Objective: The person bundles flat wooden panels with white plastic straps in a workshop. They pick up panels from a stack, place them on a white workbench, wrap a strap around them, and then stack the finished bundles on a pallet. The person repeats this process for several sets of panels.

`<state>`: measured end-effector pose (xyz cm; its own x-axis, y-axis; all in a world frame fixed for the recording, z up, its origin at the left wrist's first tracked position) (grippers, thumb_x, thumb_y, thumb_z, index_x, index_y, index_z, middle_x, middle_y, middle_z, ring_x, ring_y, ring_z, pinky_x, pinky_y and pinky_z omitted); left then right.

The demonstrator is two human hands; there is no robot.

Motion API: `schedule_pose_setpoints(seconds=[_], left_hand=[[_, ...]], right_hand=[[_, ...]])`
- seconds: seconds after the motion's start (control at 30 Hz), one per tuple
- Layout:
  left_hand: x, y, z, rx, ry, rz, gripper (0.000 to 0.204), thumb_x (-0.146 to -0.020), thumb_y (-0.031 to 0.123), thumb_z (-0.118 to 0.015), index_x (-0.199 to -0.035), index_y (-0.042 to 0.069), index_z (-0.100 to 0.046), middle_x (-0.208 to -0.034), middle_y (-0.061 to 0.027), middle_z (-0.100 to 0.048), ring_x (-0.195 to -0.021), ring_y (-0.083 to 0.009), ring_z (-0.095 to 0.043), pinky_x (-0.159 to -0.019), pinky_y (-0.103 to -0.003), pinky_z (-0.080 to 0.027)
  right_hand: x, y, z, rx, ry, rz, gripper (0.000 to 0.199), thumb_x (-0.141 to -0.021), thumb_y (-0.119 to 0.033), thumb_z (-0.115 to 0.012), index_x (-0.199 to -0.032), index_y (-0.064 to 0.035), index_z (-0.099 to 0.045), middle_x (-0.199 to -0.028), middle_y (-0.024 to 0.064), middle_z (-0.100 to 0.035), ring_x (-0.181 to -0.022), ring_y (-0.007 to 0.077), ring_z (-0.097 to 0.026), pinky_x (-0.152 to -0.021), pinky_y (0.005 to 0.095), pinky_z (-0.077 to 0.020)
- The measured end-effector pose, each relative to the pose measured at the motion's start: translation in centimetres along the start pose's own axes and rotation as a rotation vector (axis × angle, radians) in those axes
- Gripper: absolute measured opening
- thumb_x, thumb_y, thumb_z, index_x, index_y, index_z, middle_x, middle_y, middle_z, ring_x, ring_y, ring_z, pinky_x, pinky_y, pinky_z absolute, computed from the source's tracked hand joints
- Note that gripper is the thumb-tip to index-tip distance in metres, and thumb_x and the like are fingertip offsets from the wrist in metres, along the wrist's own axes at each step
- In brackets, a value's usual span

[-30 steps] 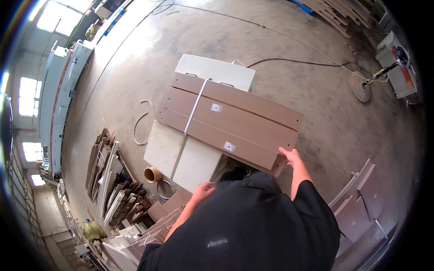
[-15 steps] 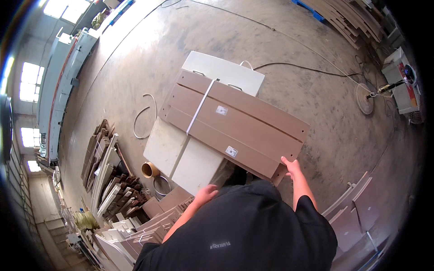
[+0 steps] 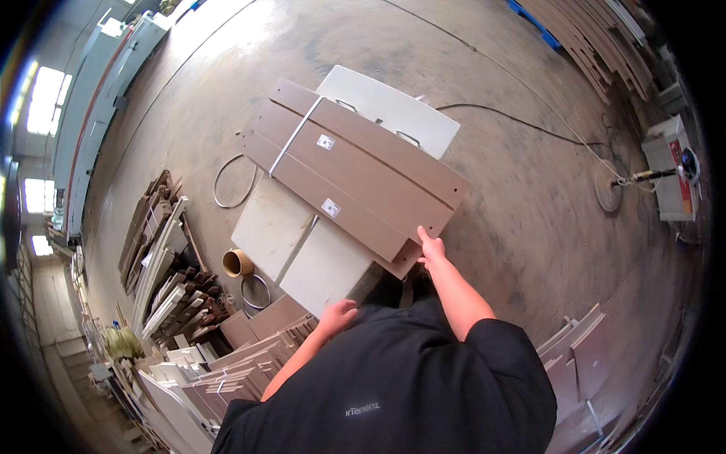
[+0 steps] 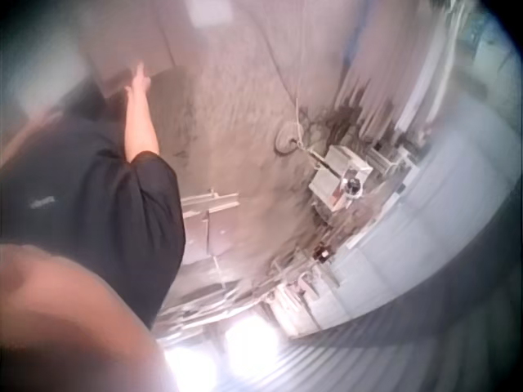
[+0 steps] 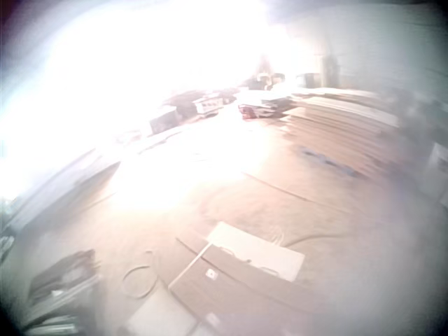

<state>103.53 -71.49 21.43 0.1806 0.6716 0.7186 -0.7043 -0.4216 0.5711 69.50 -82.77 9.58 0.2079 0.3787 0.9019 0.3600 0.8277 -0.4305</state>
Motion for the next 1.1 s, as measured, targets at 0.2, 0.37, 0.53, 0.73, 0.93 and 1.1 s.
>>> schedule_pose_setpoints(seconds=[0.2,0.37,0.53,0.73,0.93,1.1], left_hand=[[3.4,-4.8,1.7,0.104,0.111,0.097,0.042,-0.094,0.031,-0.067,-0.128,0.005,-0.067,-0.112,-0.0133,-0.076,-0.104,-0.0254,-0.072,-0.093,-0.037,-0.055],[2.7,-12.3,3.7,0.372,0.243,0.289,0.04,-0.094,0.03,-0.068,-0.126,0.006,-0.068,-0.106,-0.0134,-0.076,-0.097,-0.0235,-0.071,-0.09,-0.038,-0.055],[-3.1,-29.1,7.7,0.769,0.924,0.43,0.063,-0.096,0.043,-0.069,-0.137,-0.004,-0.058,-0.13,-0.0217,-0.066,-0.119,-0.0286,-0.063,-0.1,-0.041,-0.05],[-9.7,-36.5,11.0,1.422,1.048,0.637,0.055,-0.097,0.046,-0.068,-0.114,-0.006,-0.062,-0.11,-0.0166,-0.069,-0.103,-0.0286,-0.066,-0.094,-0.047,-0.051],[-2.9,-39.5,13.7,1.762,1.632,0.404,0.018,-0.097,0.016,-0.071,-0.108,0.007,-0.059,-0.095,-0.0076,-0.069,-0.075,-0.0164,-0.068,-0.061,-0.029,-0.053],[12.8,-27.2,25.5,1.246,1.948,0.163,0.028,-0.108,0.013,-0.053,-0.134,0.004,-0.055,-0.111,-0.0084,-0.068,-0.077,-0.0133,-0.066,-0.066,-0.025,-0.055]], right_hand=[[-3.8,-2.9,-6.7,0.047,0.045,0.1,0.087,-0.094,-0.052,-0.072,-0.15,0.003,-0.035,-0.157,0.021,-0.039,-0.139,0.0432,-0.044,-0.093,0.0638,-0.0567],[-2.3,-5.0,-6.9,0.526,0.11,0.176,0.068,-0.097,-0.053,-0.064,-0.139,-0.0008,-0.052,-0.14,0.0151,-0.055,-0.119,0.029,-0.062,-0.082,0.051,-0.063],[0.8,-2.4,-3.0,0.872,-0.154,0.179,0.052,-0.098,-0.053,-0.063,-0.128,-0.0105,-0.062,-0.115,0.0046,-0.066,-0.101,0.0194,-0.066,-0.071,0.0391,-0.0581],[5.3,-1.5,0.8,1.008,-0.158,0.19,0.044,-0.098,-0.04,-0.068,-0.127,-0.0087,-0.064,-0.111,0.0042,-0.07,-0.092,0.015,-0.068,-0.07,0.0352,-0.0577],[7.8,-6.6,-5.6,1.024,-0.285,0.457,0.042,-0.098,-0.029,-0.07,-0.131,-0.0053,-0.062,-0.11,0.0066,-0.071,-0.091,0.0128,-0.069,-0.071,0.0275,-0.0557],[13.1,-13.5,-18.3,0.996,-0.457,0.891,0.036,-0.096,-0.023,-0.072,-0.126,-0.0029,-0.065,-0.108,0.0094,-0.074,-0.093,0.0167,-0.071,-0.085,0.0316,-0.0567]])
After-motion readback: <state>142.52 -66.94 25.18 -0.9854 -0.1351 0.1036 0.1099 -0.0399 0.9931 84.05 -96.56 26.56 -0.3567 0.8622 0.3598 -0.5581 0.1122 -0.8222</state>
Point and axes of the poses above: each hand's wrist, its own x-axis away from the middle knuckle, its own z-axis out of the back of the hand, y = z × x, the point moved 9 cm from there along -x, towards the middle knuckle
